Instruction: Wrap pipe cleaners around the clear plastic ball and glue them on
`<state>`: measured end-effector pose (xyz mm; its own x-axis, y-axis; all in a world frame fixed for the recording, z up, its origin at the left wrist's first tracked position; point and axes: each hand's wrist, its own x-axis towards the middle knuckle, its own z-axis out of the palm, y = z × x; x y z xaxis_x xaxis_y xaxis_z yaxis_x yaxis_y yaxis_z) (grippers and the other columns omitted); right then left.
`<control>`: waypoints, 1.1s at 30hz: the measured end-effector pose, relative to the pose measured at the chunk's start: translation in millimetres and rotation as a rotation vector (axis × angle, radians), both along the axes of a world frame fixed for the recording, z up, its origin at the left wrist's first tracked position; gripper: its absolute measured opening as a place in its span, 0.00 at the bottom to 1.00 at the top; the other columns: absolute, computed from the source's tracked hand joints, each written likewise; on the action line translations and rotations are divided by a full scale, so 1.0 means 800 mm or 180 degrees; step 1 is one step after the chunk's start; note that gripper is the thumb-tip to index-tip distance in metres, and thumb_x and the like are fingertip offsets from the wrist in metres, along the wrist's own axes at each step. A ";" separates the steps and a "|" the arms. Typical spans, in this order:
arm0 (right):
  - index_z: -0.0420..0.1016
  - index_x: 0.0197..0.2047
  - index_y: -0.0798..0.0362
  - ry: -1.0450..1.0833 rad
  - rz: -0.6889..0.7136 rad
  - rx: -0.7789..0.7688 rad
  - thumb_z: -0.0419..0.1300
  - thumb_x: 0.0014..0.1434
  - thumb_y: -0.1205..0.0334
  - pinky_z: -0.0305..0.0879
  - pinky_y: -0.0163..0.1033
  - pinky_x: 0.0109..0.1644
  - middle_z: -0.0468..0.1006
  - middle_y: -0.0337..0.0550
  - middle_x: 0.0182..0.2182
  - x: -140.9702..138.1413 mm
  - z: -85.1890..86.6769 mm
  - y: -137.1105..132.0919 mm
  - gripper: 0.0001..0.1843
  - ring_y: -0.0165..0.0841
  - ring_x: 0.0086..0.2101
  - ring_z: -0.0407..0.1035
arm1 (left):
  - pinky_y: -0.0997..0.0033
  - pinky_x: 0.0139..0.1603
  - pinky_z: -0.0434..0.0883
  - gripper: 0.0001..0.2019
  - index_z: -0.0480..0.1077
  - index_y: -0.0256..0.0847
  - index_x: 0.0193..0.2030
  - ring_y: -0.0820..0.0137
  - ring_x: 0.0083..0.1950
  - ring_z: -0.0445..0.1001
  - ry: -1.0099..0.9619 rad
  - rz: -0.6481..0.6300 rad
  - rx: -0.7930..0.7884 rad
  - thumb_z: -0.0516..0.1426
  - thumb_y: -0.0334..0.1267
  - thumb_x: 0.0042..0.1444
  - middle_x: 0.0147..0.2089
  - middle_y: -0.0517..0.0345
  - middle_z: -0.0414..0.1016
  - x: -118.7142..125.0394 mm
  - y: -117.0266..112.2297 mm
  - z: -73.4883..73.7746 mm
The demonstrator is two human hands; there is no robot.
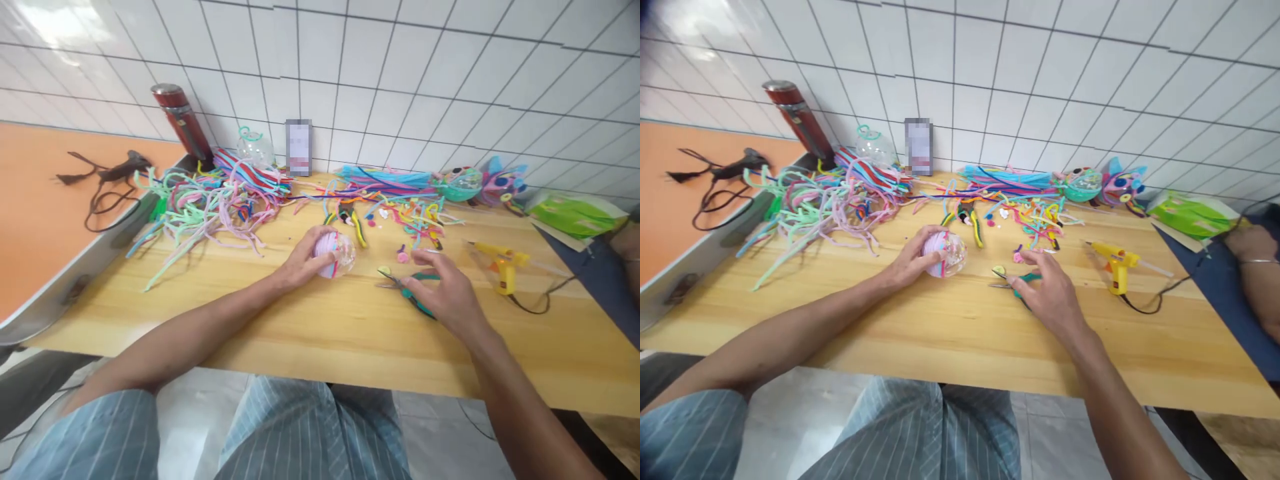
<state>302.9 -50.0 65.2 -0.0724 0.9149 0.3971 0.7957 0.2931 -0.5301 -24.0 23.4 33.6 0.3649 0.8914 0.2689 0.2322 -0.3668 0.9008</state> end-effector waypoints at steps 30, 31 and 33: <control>0.62 0.73 0.46 -0.0741 0.1525 0.1362 0.69 0.65 0.61 0.76 0.66 0.62 0.75 0.62 0.63 -0.127 -0.026 0.047 0.37 0.55 0.63 0.73 | 0.48 0.74 0.70 0.32 0.65 0.43 0.68 0.53 0.69 0.72 -0.0102 -0.0299 0.0701 0.66 0.51 0.61 0.66 0.44 0.72 0.001 0.009 -0.019; 0.62 0.73 0.45 -0.0754 0.1514 0.1308 0.69 0.65 0.61 0.75 0.67 0.63 0.74 0.61 0.64 -0.127 -0.026 0.046 0.37 0.56 0.64 0.72 | 0.48 0.74 0.70 0.31 0.65 0.44 0.68 0.53 0.69 0.72 -0.0083 -0.0289 0.0666 0.65 0.51 0.61 0.66 0.45 0.72 0.000 0.008 -0.018; 0.63 0.74 0.45 -0.0782 0.1510 0.1203 0.68 0.65 0.61 0.75 0.68 0.64 0.74 0.61 0.66 -0.128 -0.025 0.044 0.37 0.56 0.65 0.72 | 0.47 0.75 0.69 0.31 0.66 0.45 0.68 0.52 0.69 0.71 -0.0083 -0.0269 0.0602 0.65 0.51 0.61 0.67 0.45 0.72 0.000 0.005 -0.016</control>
<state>200.5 -15.0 45.6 -0.5636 0.5618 0.6056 0.6189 0.7727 -0.1408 -24.0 27.5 20.8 0.4269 0.7906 0.4390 0.1709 -0.5472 0.8194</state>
